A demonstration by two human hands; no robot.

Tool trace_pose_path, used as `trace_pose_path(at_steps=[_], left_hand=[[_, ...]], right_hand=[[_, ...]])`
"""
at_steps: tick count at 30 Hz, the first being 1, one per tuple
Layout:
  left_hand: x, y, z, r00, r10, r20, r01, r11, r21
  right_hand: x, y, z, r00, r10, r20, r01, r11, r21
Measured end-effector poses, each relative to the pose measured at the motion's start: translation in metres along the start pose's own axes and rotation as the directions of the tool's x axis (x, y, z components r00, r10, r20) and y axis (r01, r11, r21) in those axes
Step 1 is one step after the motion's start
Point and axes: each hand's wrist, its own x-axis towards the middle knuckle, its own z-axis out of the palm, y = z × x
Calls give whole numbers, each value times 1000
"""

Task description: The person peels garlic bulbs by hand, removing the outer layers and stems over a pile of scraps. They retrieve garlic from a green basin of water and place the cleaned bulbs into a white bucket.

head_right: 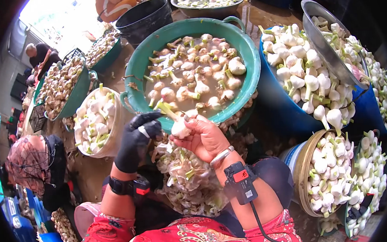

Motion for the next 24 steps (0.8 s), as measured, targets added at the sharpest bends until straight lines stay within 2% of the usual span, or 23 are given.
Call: trace_pose_path(at_steps=[3, 5, 6, 7, 9, 10, 11, 12, 13, 14, 15, 16, 17, 18, 19, 20, 21, 22, 23, 24], left_hand=[[0, -6, 8, 1000, -3, 31, 3, 1000, -11], [-4, 6, 17, 998, 14, 57, -17, 999, 51], [-6, 11, 19, 998, 31, 61, -37, 995, 90], [-5, 7, 19, 998, 30, 63, -35, 995, 89], [-2, -6, 15, 982, 157, 104, -171, 975, 143], [0, -12, 9, 983, 157, 98, -170, 975, 144], [6, -15, 2, 991, 114, 65, -115, 993, 8], [11, -15, -4, 997, 71, 36, -66, 989, -130], [17, -9, -2, 995, 73, -74, -87, 974, -208], [17, -6, -7, 991, 91, -99, -113, 962, -249], [17, -2, -11, 987, 111, -120, -141, 948, -286], [16, -1, -14, 984, 121, -128, -153, 947, -281], [15, -3, -15, 908, 401, -119, -391, 915, 96], [14, -4, -16, 779, 627, 0, -562, 698, 444], [13, -4, -17, 780, 626, 2, -562, 699, 443], [11, -3, -20, 762, 640, 99, -552, 562, 616], [9, -3, -22, 750, 630, 199, -528, 392, 753], [9, -6, -20, 753, 627, 200, -528, 394, 752], [10, -10, -17, 916, 402, -10, -390, 894, 220], [14, -15, -12, 998, 67, -6, -63, 895, -442]], right_hand=[[0, 7, 8, 1000, 21, 1, -21, 998, -67], [1, 9, 12, 993, 95, 72, -82, 984, -161], [-3, 8, 17, 997, 76, 0, -75, 982, -171], [1, 10, 12, 997, 76, -3, -75, 982, -171], [13, 19, -2, 983, -157, -100, 109, 921, -374], [8, 18, 15, 953, -276, -124, 191, 867, -460], [3, 15, 22, 956, -270, -119, 187, 867, -461], [-3, 12, 27, 836, -526, 153, 425, 446, -788], [-6, 10, 28, 646, -575, 502, 536, -126, -835], [-6, 17, 19, 717, -490, 496, 455, -210, -865], [-6, 27, 10, 801, -348, 487, 482, -106, -869], [-9, 34, 7, 878, -175, 446, 424, -152, -893], [-11, 37, 3, 927, -4, 375, 366, -208, -907], [-11, 35, -1, 926, -5, 378, 369, -207, -906], [-13, 26, 5, 980, 79, 181, 197, -317, -928], [-15, 21, 6, 990, 140, -33, 31, -434, -900], [-16, 20, -5, 999, 53, 9, 27, -338, -941], [-15, 17, -4, 998, -58, 23, 10, -209, -978], [-13, 13, -3, 985, -171, 22, 9, -77, -997], [-9, 16, -2, 911, -377, 168, 191, 25, -981]])
